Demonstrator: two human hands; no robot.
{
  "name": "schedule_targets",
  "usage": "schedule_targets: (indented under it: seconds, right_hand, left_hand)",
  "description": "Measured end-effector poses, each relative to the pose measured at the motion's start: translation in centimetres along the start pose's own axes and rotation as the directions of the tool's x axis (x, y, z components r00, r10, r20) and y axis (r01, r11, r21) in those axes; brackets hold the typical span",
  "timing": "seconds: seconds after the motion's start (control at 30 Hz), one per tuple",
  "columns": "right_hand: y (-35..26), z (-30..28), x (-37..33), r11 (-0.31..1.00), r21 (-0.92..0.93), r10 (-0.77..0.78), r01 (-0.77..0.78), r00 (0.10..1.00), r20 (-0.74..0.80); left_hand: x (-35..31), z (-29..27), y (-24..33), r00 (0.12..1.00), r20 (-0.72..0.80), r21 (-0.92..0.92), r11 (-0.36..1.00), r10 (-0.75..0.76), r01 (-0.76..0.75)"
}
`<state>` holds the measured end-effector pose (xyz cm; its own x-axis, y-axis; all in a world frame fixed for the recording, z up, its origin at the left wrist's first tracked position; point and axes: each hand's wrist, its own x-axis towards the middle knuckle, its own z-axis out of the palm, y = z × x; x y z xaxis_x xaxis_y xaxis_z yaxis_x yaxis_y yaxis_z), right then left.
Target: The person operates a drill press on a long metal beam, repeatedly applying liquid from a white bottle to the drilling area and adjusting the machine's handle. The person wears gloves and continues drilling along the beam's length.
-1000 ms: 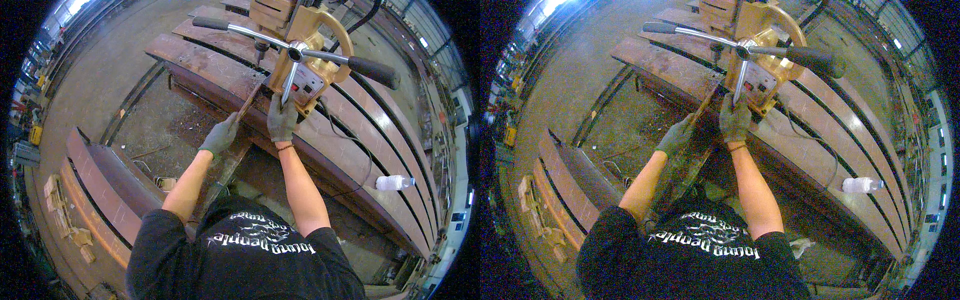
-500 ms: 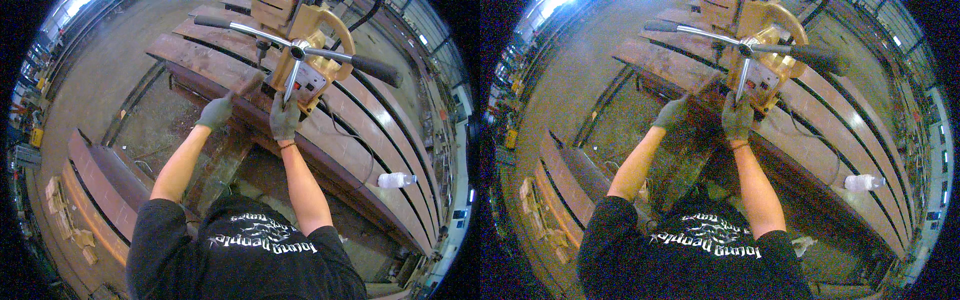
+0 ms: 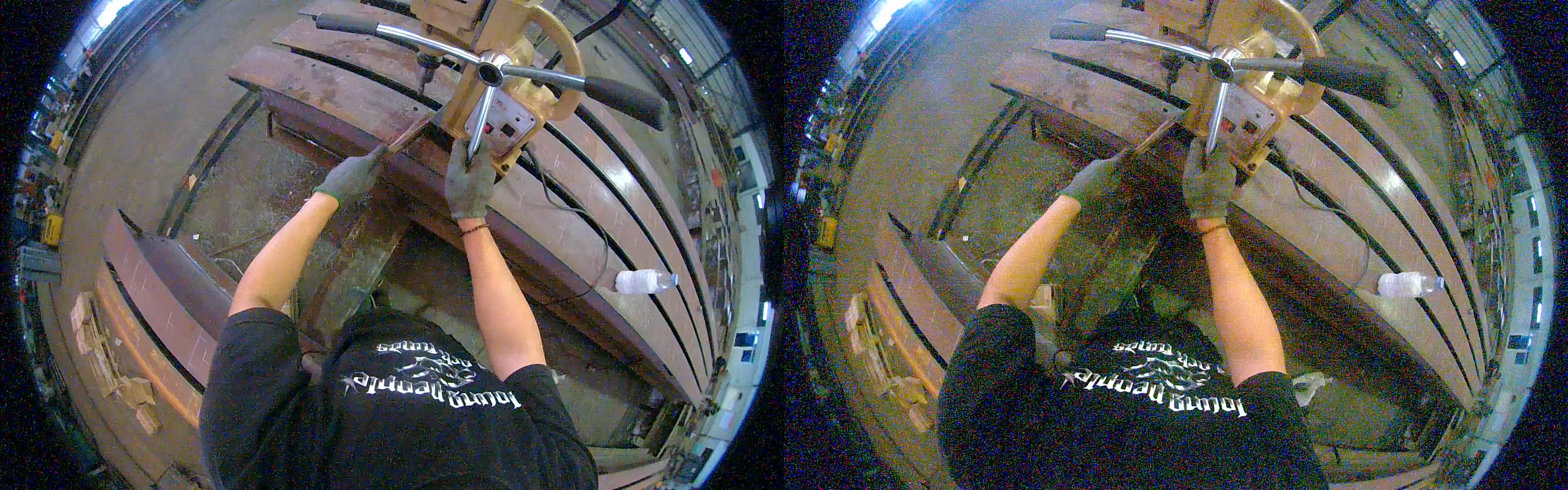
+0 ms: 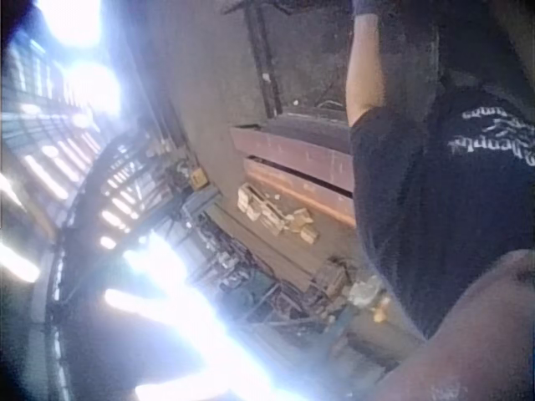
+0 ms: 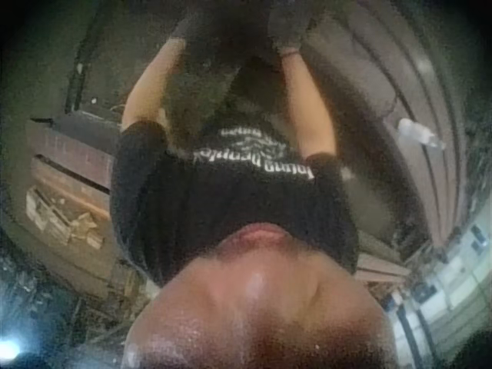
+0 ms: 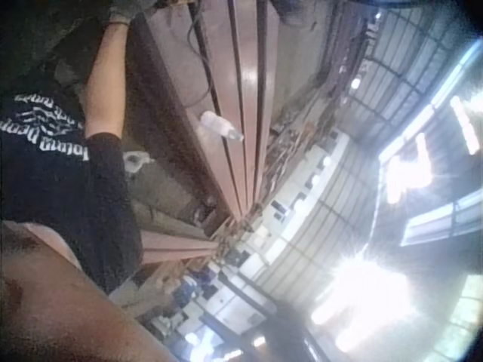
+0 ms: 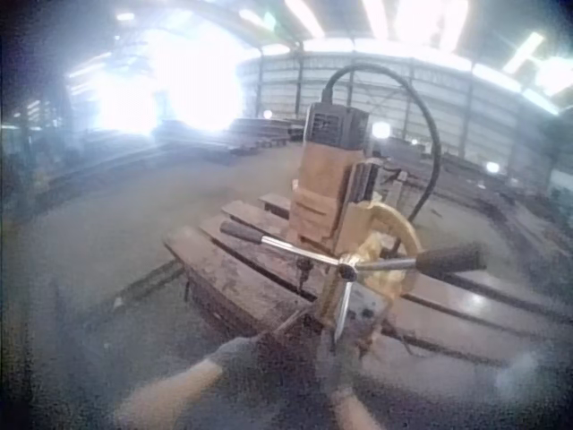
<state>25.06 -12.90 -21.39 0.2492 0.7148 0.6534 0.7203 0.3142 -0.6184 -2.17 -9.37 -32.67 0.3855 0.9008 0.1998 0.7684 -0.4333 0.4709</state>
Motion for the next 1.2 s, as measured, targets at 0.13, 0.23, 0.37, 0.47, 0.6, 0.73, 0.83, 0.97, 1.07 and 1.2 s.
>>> schedule_targets:
  seconds: [0.13, 0.23, 0.37, 0.47, 0.6, 0.73, 0.83, 0.97, 1.07, 1.2]
  right_hand:
    - [0.0, -0.9, 0.2, 0.998, -0.053, 0.041, -0.040, 0.999, 0.015]
    - [-1.1, -0.7, 0.3, 0.993, -0.082, 0.087, -0.082, 0.994, 0.063]
    - [-0.5, -1.1, 0.2, 0.993, -0.106, 0.043, -0.045, 0.999, -0.025]
    - [0.4, -0.7, 0.2, 0.998, -0.038, 0.048, -0.047, 0.998, 0.032]
    - [1.0, -0.2, -0.2, 0.995, -0.096, 0.018, -0.019, 1.000, -0.005]
    - [0.4, -0.9, 0.2, 0.994, -0.087, 0.069, -0.066, 0.997, 0.033]
    - [-0.6, -1.4, 0.6, 0.996, -0.079, 0.030, -0.030, 1.000, 0.003]
    - [-1.0, -1.2, 0.5, 0.998, -0.063, -0.015, 0.012, 0.998, -0.059]
    - [-0.2, -0.4, 0.1, 0.989, -0.145, -0.007, 0.002, 0.999, -0.035]
    - [-0.3, -0.2, 0.1, 0.988, -0.077, 0.133, -0.132, 0.991, 0.012]
  left_hand:
    - [2.5, -10.5, -2.4, 0.897, -0.206, 0.322, 0.839, -0.390, 0.439]
    - [2.6, -17.0, -10.0, 0.780, -0.324, 0.267, 0.739, -0.536, 0.619]
    - [0.6, -10.9, 0.5, 0.888, -0.403, 0.105, 0.952, -0.222, 0.286]
    - [-5.9, -2.2, 9.3, 0.919, -0.318, -0.181, 0.966, -0.235, 0.185]
    - [-8.6, 0.5, 15.1, 0.999, 0.020, 0.008, 0.999, -0.036, 0.036]
    - [-5.2, -4.4, 11.1, 0.993, 0.059, 0.242, 0.966, -0.105, 0.088]
    - [-4.1, -11.2, -1.9, 0.879, -0.276, 0.334, 0.818, -0.389, 0.468]
    - [-5.8, -21.1, -9.9, 0.534, -0.557, 0.049, 0.617, -0.636, 0.786]
    - [-3.9, -17.6, -7.1, 0.765, -0.526, 0.137, 0.851, -0.371, 0.507]
    - [0.3, -7.1, -0.3, 0.938, -0.272, 0.048, 0.970, -0.215, 0.236]
